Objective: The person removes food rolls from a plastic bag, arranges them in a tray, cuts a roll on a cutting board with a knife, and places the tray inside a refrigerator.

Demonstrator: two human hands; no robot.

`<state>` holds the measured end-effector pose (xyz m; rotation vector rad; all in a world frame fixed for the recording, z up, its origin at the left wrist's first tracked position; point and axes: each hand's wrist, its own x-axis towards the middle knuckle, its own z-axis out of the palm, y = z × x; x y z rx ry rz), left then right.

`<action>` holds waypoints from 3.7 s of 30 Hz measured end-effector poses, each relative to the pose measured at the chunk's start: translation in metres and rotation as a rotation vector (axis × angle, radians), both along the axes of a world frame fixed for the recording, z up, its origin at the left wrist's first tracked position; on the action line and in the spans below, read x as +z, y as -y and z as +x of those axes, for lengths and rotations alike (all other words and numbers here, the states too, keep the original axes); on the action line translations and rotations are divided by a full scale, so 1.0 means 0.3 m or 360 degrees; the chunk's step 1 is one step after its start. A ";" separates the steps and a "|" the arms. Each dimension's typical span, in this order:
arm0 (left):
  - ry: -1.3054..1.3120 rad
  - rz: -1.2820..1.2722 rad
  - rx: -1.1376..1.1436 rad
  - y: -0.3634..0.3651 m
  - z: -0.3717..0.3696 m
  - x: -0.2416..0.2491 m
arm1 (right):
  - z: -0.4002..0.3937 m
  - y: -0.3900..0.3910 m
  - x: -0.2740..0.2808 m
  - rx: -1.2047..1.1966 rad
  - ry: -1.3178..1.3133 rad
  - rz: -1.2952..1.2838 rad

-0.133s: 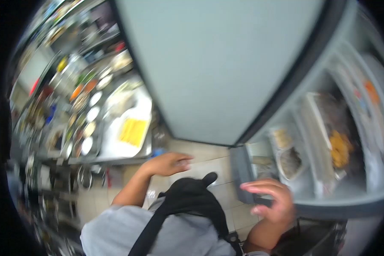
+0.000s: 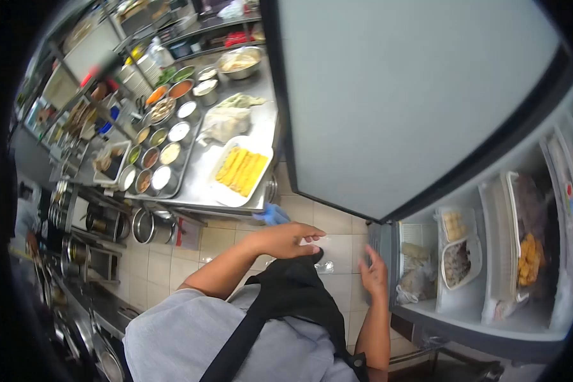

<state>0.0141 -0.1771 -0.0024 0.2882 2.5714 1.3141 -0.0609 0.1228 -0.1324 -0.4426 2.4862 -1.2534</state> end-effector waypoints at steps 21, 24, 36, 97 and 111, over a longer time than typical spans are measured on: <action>-0.0436 -0.0336 0.1364 0.873 0.029 -0.436 | -0.275 1.156 0.217 0.0754 -0.1133 0.0585; -0.0439 -0.0089 0.1296 0.959 0.019 -0.379 | -0.379 1.441 0.426 0.0876 -0.1584 0.0955; 0.0045 -0.0357 0.1310 1.120 -0.014 -0.407 | -0.334 1.504 0.446 0.0870 -0.1452 0.2063; -0.0919 0.0324 0.3176 1.312 -0.690 -0.324 | -1.346 0.803 0.107 0.0752 0.0158 0.0028; -0.0987 0.0980 0.3166 1.238 -1.011 -0.171 | -1.154 2.066 0.259 0.1941 -0.0801 -0.0873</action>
